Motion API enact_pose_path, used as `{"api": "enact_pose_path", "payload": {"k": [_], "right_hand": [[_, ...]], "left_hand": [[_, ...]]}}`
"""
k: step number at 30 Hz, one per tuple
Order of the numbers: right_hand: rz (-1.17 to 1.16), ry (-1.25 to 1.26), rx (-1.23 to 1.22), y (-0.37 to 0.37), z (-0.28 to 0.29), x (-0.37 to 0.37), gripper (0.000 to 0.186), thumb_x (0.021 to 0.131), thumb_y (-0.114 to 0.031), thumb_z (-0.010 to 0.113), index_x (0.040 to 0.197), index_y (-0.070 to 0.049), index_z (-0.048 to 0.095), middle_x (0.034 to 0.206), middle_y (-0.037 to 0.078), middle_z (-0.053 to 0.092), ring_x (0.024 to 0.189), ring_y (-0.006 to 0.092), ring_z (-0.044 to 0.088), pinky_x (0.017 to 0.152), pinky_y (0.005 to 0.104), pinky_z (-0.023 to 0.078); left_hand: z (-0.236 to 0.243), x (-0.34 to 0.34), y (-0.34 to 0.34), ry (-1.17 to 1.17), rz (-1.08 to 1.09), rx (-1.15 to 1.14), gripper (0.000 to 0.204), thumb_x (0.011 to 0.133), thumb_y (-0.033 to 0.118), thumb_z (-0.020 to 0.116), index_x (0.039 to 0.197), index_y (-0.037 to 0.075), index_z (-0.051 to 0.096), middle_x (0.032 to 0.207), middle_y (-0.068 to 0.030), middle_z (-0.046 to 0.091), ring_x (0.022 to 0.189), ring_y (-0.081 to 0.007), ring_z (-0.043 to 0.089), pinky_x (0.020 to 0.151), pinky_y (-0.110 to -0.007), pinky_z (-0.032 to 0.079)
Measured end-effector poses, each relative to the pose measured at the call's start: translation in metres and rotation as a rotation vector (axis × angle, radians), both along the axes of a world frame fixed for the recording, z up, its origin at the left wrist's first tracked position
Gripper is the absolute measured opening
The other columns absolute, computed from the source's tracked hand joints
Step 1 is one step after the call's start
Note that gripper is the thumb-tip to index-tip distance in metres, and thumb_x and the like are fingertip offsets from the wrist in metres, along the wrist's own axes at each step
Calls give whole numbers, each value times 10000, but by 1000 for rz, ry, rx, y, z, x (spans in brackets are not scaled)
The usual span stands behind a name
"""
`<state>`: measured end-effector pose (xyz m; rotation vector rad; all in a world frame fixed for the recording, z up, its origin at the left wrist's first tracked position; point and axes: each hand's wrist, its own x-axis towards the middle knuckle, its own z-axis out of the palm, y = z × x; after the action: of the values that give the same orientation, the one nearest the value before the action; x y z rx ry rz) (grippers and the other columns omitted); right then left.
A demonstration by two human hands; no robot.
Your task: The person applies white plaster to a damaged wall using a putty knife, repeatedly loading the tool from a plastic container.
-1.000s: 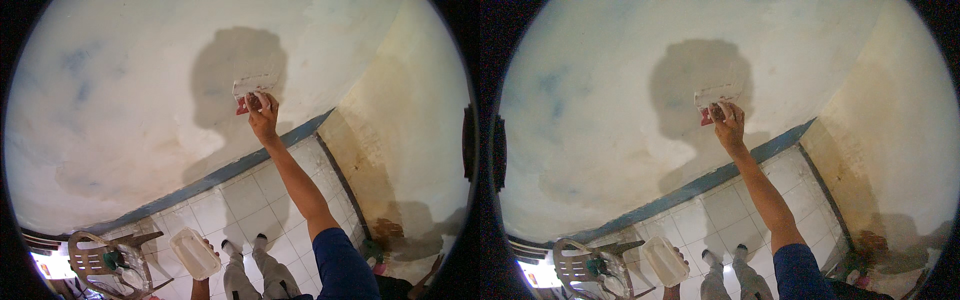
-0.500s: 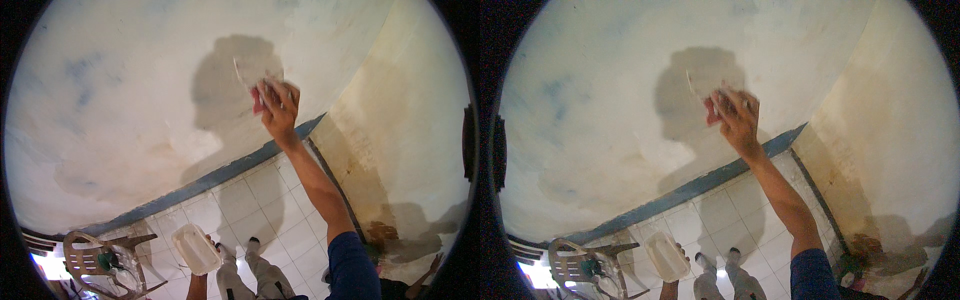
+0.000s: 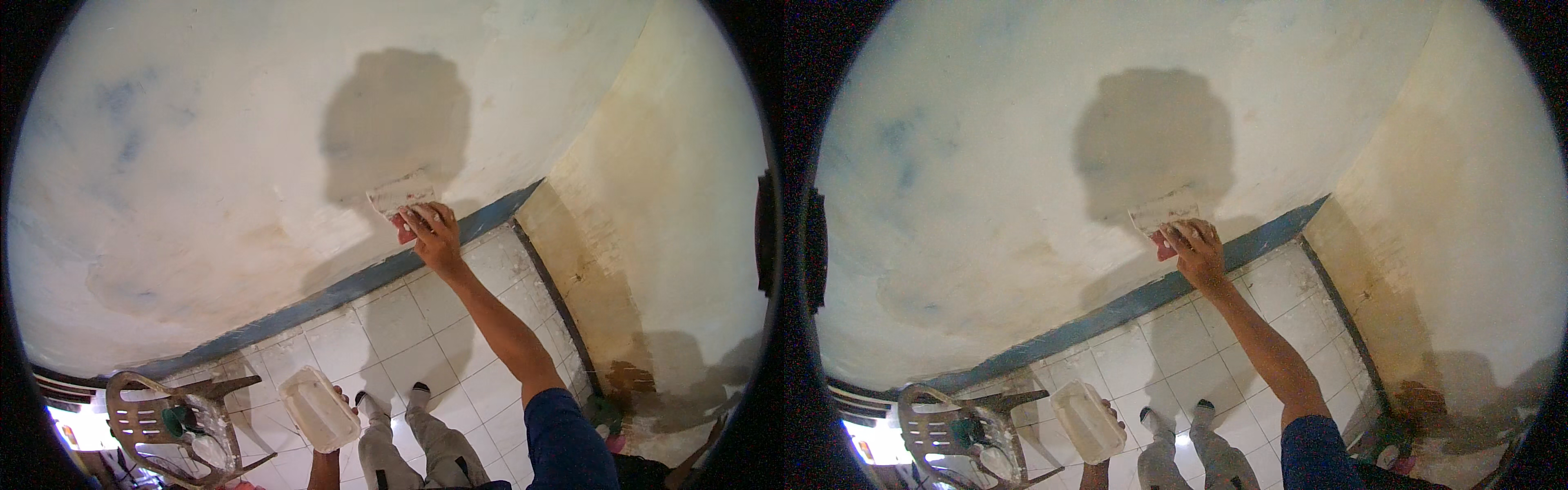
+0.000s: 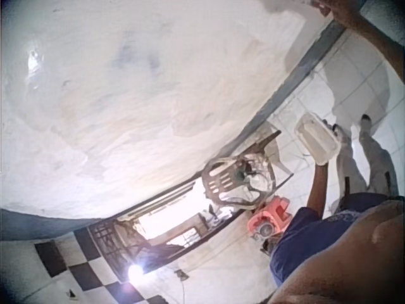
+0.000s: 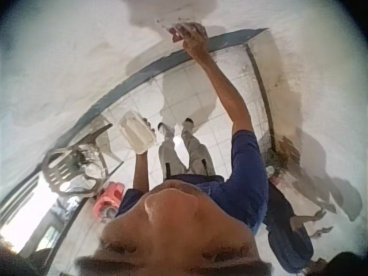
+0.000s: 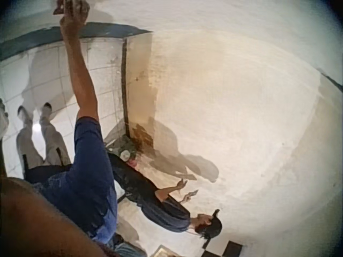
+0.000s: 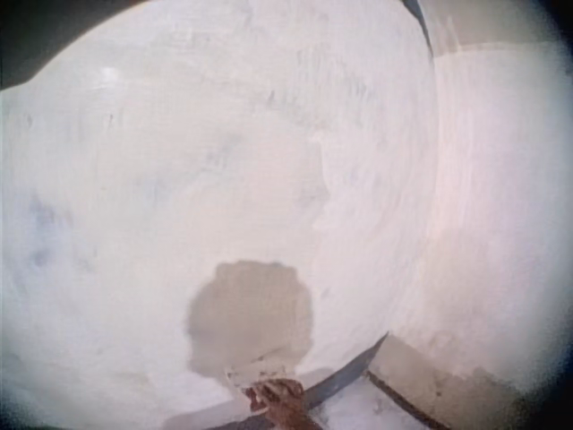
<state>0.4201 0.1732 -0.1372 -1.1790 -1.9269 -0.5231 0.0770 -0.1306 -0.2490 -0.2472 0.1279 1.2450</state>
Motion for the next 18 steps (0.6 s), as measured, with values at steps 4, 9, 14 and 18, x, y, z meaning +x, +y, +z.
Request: {"api": "enact_pose_path", "payload": {"k": [4,9,14,18], "right_hand": [[-13,123,197,3,115,-17,564,698,19,647,1225,-182,657,1225,50,581,1084,291,550,962,453,418],[-29,85,447,44,205,-13,609,655,37,630,1226,-174,654,1203,37,588,1117,306,511,927,445,417],[-61,20,139,20,88,-26,575,698,-12,663,1253,-157,624,1249,35,552,1141,285,501,923,449,424],[-18,-8,0,-9,12,-17,538,712,-20,654,1236,-142,629,1225,32,577,1138,283,517,940,452,430]], "left_hand": [[5,2,-2,30,46,44,783,852,493,652,1438,82,334,1373,-186,428,1230,-373,472,1000,-650,411],[18,10,-1,-6,40,17,814,836,523,657,1440,84,334,1386,-187,420,1232,-375,471,1013,-649,400],[13,9,-8,-29,46,-7,821,831,541,654,1436,85,338,1382,-170,425,1233,-360,472,1022,-632,396],[8,4,-9,39,11,-1,776,848,498,655,1429,86,348,1356,-158,440,1227,-348,477,1011,-611,410]]}}
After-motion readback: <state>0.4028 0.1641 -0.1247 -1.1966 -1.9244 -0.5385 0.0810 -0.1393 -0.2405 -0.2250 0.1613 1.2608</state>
